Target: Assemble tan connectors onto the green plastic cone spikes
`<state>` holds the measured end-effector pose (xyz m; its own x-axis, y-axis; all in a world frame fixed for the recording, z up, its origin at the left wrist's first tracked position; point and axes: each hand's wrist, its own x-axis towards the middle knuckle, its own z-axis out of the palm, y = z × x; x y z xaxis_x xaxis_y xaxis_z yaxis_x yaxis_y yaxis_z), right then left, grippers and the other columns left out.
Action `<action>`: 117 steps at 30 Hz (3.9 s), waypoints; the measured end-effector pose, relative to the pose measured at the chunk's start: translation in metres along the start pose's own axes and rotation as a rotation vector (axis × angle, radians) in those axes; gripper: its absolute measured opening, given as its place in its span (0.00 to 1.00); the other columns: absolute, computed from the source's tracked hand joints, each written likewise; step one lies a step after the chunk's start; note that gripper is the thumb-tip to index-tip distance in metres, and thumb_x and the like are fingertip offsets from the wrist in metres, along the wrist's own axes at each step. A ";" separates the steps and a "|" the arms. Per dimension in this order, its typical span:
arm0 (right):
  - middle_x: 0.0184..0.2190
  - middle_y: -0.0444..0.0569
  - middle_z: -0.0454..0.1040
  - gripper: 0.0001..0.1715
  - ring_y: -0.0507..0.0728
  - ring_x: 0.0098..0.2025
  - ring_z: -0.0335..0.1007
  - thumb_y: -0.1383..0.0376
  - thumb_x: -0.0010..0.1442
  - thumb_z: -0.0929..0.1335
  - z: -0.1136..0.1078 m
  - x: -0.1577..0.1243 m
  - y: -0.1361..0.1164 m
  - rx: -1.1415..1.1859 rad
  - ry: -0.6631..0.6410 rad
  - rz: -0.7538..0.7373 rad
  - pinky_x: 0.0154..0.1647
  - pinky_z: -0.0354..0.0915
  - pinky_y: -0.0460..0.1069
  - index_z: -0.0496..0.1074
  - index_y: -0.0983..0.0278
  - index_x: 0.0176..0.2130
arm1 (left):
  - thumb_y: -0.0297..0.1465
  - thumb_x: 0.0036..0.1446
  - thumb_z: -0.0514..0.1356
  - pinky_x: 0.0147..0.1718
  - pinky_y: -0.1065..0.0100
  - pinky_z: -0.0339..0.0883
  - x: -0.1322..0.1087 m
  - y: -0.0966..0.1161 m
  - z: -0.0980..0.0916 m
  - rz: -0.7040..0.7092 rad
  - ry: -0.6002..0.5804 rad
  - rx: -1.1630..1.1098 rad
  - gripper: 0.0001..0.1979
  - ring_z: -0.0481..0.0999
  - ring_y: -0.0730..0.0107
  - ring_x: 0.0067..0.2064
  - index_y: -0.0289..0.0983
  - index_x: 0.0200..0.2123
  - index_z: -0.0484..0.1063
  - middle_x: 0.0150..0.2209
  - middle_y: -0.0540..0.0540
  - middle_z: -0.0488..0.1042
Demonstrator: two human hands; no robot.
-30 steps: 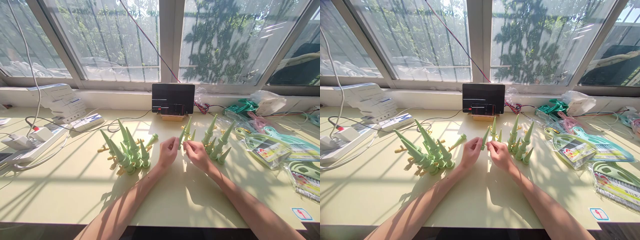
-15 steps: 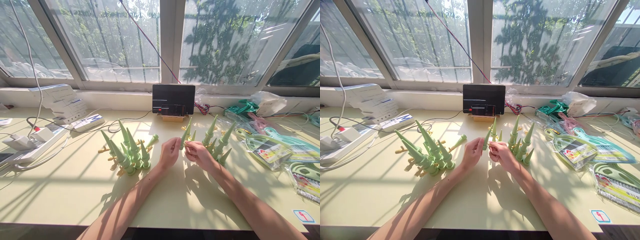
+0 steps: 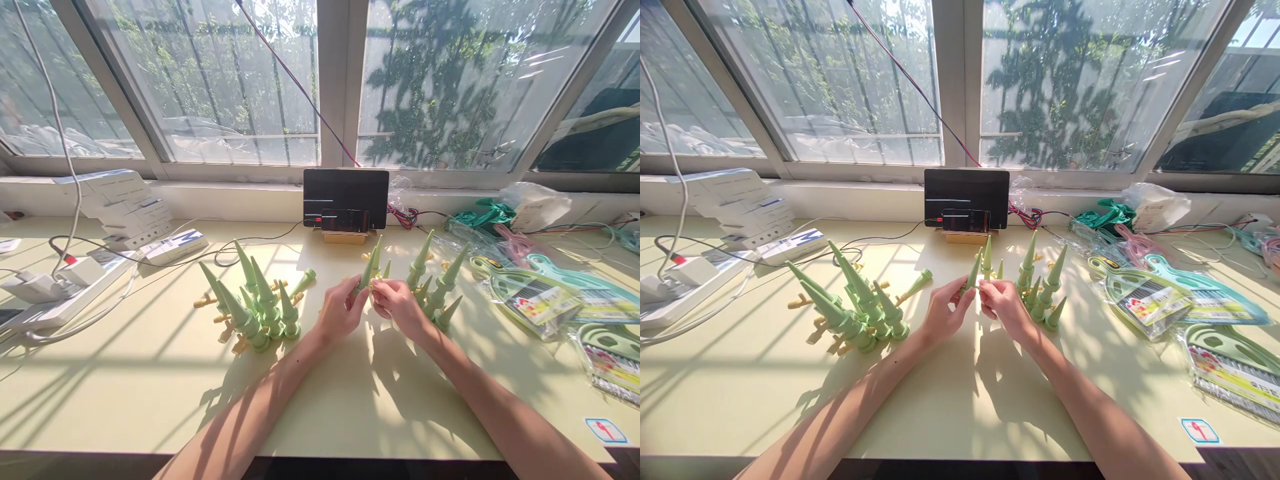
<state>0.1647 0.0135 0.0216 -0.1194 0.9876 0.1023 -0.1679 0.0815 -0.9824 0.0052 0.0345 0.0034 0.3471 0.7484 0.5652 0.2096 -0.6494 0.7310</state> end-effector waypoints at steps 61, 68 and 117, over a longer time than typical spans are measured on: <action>0.20 0.39 0.55 0.22 0.50 0.22 0.50 0.58 0.71 0.59 -0.006 -0.004 0.011 -0.807 0.115 -0.522 0.25 0.51 0.47 0.59 0.61 0.26 | 0.42 0.67 0.54 0.23 0.74 0.57 0.000 0.002 -0.001 -0.061 -0.019 -0.076 0.19 0.61 0.77 0.24 0.33 0.42 0.77 0.25 0.50 0.68; 0.19 0.39 0.53 0.23 0.50 0.21 0.48 0.60 0.72 0.58 -0.003 -0.005 0.010 -0.823 0.168 -0.563 0.24 0.50 0.47 0.53 0.60 0.25 | 0.43 0.68 0.51 0.25 0.74 0.61 0.002 0.003 -0.002 -0.036 -0.012 -0.085 0.22 0.64 0.75 0.26 0.36 0.52 0.76 0.27 0.49 0.70; 0.15 0.36 0.50 0.29 0.48 0.17 0.46 0.44 0.64 0.66 -0.005 -0.001 0.009 -0.218 0.012 -0.105 0.19 0.44 0.47 0.61 0.61 0.24 | 0.46 0.66 0.54 0.18 0.73 0.46 0.006 -0.004 -0.003 -0.134 -0.073 -0.173 0.23 0.50 0.81 0.21 0.33 0.30 0.75 0.22 0.52 0.60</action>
<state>0.1681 0.0137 0.0118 -0.1005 0.9736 0.2048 0.0362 0.2093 -0.9772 0.0041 0.0423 0.0047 0.3930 0.8107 0.4339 0.1007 -0.5070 0.8560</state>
